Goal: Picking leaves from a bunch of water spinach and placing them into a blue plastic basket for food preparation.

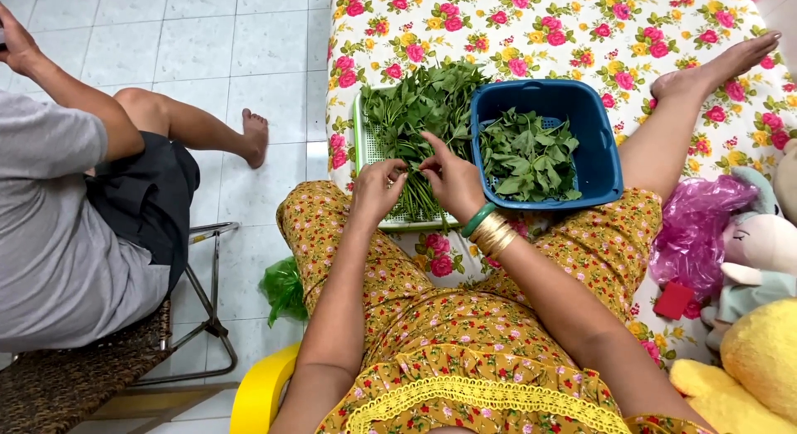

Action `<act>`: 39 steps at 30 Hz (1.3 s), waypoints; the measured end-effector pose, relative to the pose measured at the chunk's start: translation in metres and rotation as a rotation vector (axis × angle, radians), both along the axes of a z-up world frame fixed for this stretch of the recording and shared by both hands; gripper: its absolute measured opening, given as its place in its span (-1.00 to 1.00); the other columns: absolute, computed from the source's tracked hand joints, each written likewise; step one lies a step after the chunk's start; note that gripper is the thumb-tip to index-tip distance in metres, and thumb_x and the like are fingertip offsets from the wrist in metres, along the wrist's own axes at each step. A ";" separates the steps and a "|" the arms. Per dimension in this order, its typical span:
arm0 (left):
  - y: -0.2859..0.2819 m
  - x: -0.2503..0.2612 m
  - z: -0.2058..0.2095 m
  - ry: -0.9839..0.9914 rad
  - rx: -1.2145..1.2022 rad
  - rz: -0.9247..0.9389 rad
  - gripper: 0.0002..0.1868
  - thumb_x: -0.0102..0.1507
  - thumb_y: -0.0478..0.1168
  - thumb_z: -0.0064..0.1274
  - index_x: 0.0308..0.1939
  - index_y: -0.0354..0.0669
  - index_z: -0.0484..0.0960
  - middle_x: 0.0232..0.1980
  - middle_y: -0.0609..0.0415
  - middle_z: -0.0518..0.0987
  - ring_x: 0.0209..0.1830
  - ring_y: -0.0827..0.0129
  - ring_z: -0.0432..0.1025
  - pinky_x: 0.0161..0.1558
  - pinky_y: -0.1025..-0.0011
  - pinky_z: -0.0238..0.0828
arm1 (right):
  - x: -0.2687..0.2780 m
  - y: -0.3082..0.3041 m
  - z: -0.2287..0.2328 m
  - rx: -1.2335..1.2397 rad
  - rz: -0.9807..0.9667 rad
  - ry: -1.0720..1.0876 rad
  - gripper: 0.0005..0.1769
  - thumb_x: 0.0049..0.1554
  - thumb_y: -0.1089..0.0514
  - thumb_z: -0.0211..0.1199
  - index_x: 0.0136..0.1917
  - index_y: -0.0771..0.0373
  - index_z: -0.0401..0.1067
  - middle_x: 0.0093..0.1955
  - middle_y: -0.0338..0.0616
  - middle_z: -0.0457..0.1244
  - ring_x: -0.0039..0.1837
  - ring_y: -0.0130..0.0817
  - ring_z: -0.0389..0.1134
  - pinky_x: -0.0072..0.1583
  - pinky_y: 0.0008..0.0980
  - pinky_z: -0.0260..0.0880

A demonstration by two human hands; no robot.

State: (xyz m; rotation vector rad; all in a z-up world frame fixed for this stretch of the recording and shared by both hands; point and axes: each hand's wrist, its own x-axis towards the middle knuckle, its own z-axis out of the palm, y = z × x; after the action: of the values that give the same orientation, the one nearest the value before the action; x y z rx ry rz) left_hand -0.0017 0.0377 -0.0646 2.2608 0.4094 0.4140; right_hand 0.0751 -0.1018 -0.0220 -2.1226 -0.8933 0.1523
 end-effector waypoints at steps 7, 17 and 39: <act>0.002 0.001 0.000 -0.110 0.253 -0.093 -0.84 0.09 -0.28 -0.02 -0.25 -0.08 0.54 -0.48 0.09 0.44 -0.37 0.23 0.33 -0.29 0.32 0.32 | 0.003 0.008 -0.022 -0.113 0.062 -0.473 -0.33 -0.08 0.30 0.15 0.29 0.12 0.05 -0.24 -0.28 0.29 -0.16 -0.32 0.29 -0.12 -0.31 0.34; 0.002 0.005 -0.012 -0.143 0.427 -0.072 -0.91 0.13 -0.30 -0.08 -0.32 -0.08 0.51 -0.44 0.09 0.45 -0.35 0.32 0.33 -0.27 0.46 0.30 | -0.005 0.010 -0.008 0.004 -0.012 0.059 -0.48 -0.07 0.34 0.15 0.18 0.15 0.22 -0.23 -0.24 0.30 -0.17 -0.39 0.32 -0.18 -0.45 0.38; 0.012 -0.002 -0.041 0.126 0.358 0.103 -0.91 -0.02 -0.23 0.07 -0.44 -0.03 0.55 -0.31 0.06 0.39 -0.16 0.15 0.23 -0.27 0.28 0.37 | 0.026 -0.033 0.022 0.770 -0.333 1.106 -0.59 -0.02 0.33 0.11 0.12 0.17 0.22 -0.20 -0.25 0.18 -0.18 -0.43 0.29 -0.07 -0.36 0.46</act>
State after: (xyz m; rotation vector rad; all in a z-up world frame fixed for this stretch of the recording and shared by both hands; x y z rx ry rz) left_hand -0.0041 0.0494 -0.1054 2.6305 0.5549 0.4259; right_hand 0.1010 -0.1351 -0.0004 -1.1287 0.0899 0.6167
